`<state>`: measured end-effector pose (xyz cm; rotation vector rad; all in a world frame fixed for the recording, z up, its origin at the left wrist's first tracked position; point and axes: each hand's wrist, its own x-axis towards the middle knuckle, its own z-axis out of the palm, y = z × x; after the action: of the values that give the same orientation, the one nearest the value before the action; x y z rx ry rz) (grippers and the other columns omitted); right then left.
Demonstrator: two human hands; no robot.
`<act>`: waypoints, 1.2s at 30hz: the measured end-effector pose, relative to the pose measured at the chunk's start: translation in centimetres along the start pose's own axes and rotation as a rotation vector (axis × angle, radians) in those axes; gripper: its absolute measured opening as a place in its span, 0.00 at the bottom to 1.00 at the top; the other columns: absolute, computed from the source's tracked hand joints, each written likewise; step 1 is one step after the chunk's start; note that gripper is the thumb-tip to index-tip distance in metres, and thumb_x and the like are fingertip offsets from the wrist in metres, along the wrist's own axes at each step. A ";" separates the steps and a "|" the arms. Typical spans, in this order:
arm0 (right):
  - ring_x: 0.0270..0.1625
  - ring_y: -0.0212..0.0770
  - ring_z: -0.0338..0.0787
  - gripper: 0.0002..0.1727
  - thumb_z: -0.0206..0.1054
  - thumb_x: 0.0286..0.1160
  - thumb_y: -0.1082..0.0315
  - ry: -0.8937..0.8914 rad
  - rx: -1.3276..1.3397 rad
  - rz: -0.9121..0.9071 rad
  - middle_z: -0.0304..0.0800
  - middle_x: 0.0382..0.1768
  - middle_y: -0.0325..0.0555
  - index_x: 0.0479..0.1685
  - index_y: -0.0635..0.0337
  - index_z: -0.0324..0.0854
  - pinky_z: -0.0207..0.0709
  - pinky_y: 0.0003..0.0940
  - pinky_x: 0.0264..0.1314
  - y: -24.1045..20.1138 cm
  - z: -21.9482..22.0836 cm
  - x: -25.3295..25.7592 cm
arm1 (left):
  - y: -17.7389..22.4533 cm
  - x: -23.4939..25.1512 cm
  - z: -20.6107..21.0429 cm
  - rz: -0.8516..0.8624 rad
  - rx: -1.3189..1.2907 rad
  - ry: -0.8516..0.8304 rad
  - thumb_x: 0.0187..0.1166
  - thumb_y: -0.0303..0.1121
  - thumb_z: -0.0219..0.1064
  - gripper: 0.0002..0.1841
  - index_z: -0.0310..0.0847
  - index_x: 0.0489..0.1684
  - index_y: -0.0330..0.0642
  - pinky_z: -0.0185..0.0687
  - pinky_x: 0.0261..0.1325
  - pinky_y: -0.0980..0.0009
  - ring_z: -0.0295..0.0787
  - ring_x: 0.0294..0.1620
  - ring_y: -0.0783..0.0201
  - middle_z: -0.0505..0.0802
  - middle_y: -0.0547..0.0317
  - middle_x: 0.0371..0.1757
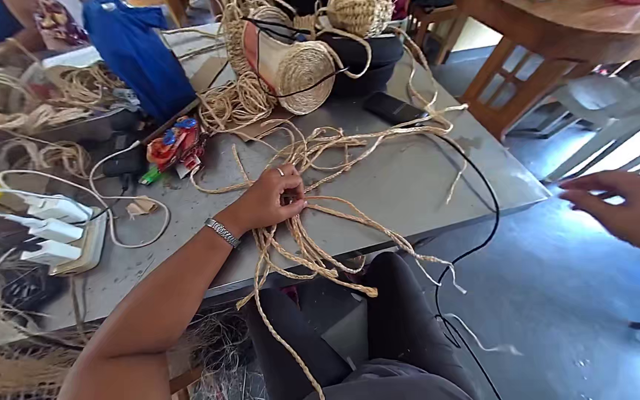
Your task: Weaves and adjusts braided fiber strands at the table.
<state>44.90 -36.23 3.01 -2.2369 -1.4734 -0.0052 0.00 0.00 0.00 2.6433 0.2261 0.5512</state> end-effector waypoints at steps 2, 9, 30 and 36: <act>0.44 0.56 0.93 0.18 0.60 0.89 0.57 -0.016 0.080 -0.145 0.92 0.45 0.58 0.57 0.63 0.85 0.86 0.62 0.49 -11.0 2.0 2.7 | 0.1 0.0 0.0 -0.011 -0.004 -0.003 0.74 0.44 0.69 0.10 0.87 0.33 0.48 0.74 0.65 0.50 0.82 0.54 0.62 0.86 0.62 0.45; 0.50 0.48 0.91 0.23 0.76 0.72 0.50 -0.152 0.210 -0.664 0.91 0.47 0.49 0.55 0.59 0.89 0.87 0.48 0.54 -27.0 13.7 7.6 | 0.4 -0.2 0.3 -0.012 0.036 0.025 0.73 0.45 0.70 0.10 0.87 0.30 0.51 0.76 0.60 0.55 0.82 0.52 0.65 0.86 0.64 0.45; 0.20 0.32 0.90 0.06 0.68 0.84 0.64 -0.700 0.627 -0.246 0.93 0.29 0.41 0.48 0.57 0.85 0.87 0.27 0.22 -27.6 13.4 12.7 | 1.0 -0.2 -0.1 -0.096 -0.008 0.046 0.67 0.42 0.76 0.29 0.73 0.65 0.41 0.78 0.59 0.53 0.83 0.49 0.64 0.86 0.63 0.47; 0.26 0.36 0.93 0.08 0.71 0.79 0.70 -0.770 0.773 -0.272 0.94 0.40 0.42 0.51 0.59 0.84 0.90 0.28 0.25 -26.9 13.7 14.4 | 1.0 -0.3 -0.5 -0.070 -0.017 0.026 0.74 0.40 0.69 0.20 0.76 0.61 0.44 0.76 0.58 0.54 0.82 0.50 0.66 0.86 0.67 0.44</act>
<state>24.31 -9.88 4.30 -1.4234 -1.7079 1.2284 -0.37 -0.73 0.74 2.6017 0.3189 0.5624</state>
